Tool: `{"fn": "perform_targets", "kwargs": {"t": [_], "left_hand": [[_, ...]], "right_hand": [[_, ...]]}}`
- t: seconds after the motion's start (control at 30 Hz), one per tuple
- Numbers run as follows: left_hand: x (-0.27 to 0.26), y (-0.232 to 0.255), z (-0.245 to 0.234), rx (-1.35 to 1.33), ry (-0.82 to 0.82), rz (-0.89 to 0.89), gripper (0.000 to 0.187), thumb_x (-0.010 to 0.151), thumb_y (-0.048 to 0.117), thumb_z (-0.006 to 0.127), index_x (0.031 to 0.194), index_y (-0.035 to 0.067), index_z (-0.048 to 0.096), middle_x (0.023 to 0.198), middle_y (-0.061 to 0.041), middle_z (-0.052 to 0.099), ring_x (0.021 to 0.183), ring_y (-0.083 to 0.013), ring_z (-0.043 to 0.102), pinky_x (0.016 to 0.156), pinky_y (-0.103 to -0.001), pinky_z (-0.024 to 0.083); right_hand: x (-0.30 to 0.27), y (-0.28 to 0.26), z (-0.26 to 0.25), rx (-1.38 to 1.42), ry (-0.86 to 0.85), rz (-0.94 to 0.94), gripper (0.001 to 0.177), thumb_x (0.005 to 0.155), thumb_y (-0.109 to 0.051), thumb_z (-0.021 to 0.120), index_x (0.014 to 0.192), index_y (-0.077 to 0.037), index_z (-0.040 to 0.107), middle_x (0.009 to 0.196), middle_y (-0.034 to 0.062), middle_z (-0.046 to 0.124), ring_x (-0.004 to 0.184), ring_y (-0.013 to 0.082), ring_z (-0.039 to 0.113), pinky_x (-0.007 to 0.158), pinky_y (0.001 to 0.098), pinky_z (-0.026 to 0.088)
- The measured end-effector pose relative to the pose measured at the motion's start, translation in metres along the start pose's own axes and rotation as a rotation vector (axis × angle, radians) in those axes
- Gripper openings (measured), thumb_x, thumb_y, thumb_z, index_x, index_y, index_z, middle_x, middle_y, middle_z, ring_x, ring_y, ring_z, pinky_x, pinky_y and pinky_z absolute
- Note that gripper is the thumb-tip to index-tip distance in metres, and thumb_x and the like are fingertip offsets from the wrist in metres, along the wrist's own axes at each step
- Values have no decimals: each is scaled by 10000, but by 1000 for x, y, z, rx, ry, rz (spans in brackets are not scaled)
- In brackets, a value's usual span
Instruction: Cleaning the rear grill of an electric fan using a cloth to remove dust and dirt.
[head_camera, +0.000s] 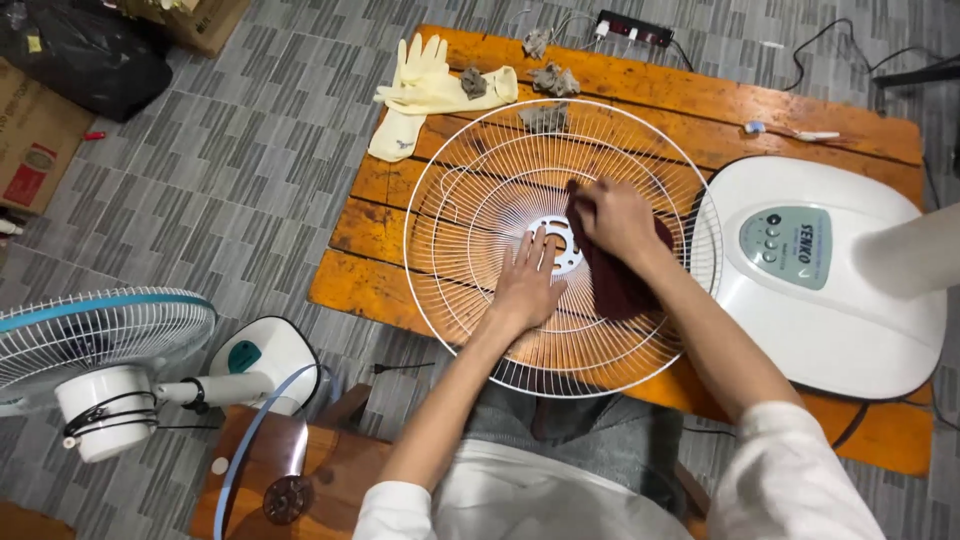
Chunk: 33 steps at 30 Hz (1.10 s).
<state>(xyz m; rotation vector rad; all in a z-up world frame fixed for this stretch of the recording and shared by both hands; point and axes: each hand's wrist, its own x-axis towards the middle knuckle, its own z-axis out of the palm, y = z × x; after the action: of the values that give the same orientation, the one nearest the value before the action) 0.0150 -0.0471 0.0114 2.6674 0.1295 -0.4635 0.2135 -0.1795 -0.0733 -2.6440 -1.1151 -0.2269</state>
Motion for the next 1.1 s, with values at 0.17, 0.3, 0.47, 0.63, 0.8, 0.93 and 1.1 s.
{"fn": "perform_targets", "kwargs": {"t": [0.17,0.3,0.47,0.63,0.8,0.93,1.1], "left_hand": [[15,-12,21,17,48,16,736,1025,435,460,1610,49,234,1703,-196,86,1577,-367,58,1250,-581,77],[21,-17,29,50,57,23,756,1010,458,475,1610,66,235,1701,-189,106,1574,-367,83,1249,-581,97],[20,-18,25,36,59,14,749,1011,462,471,1614,79,246,1705,-172,116,1579,-350,82,1248,-574,97],[22,-24,27,7,59,28,756,1006,464,475,1611,72,246,1705,-177,115,1578,-355,89,1247,-573,88],[25,-27,31,-17,89,55,760,999,459,490,1610,72,254,1701,-181,136,1573,-363,121,1249,-576,108],[27,-24,31,-15,57,42,749,1012,453,473,1616,77,240,1708,-169,110,1580,-357,90,1255,-561,92],[32,-23,30,4,70,1,729,1021,474,452,1616,99,260,1712,-141,105,1582,-329,75,1252,-553,93]], "right_hand": [[25,6,9,-70,-44,88,243,878,-358,724,1082,-240,782,1013,77,691,970,334,711,820,444,609],[37,-3,7,19,-187,22,237,854,-275,720,1071,-215,794,1036,95,729,1023,357,720,872,486,607],[43,4,8,-37,-165,56,254,848,-309,709,1077,-230,784,1020,78,716,998,344,721,843,477,616],[20,-17,-8,-51,-198,-60,229,820,-291,716,1032,-228,773,1013,63,709,1029,321,717,860,448,619],[49,31,16,-81,-8,13,189,895,-271,704,1058,-208,776,957,96,696,934,338,730,782,451,622],[47,20,12,-219,106,-18,214,847,-315,753,1042,-232,784,960,64,685,898,312,717,745,429,619],[48,15,27,-179,135,-27,184,840,-303,759,1012,-243,781,904,33,688,882,288,719,730,393,592]]}}
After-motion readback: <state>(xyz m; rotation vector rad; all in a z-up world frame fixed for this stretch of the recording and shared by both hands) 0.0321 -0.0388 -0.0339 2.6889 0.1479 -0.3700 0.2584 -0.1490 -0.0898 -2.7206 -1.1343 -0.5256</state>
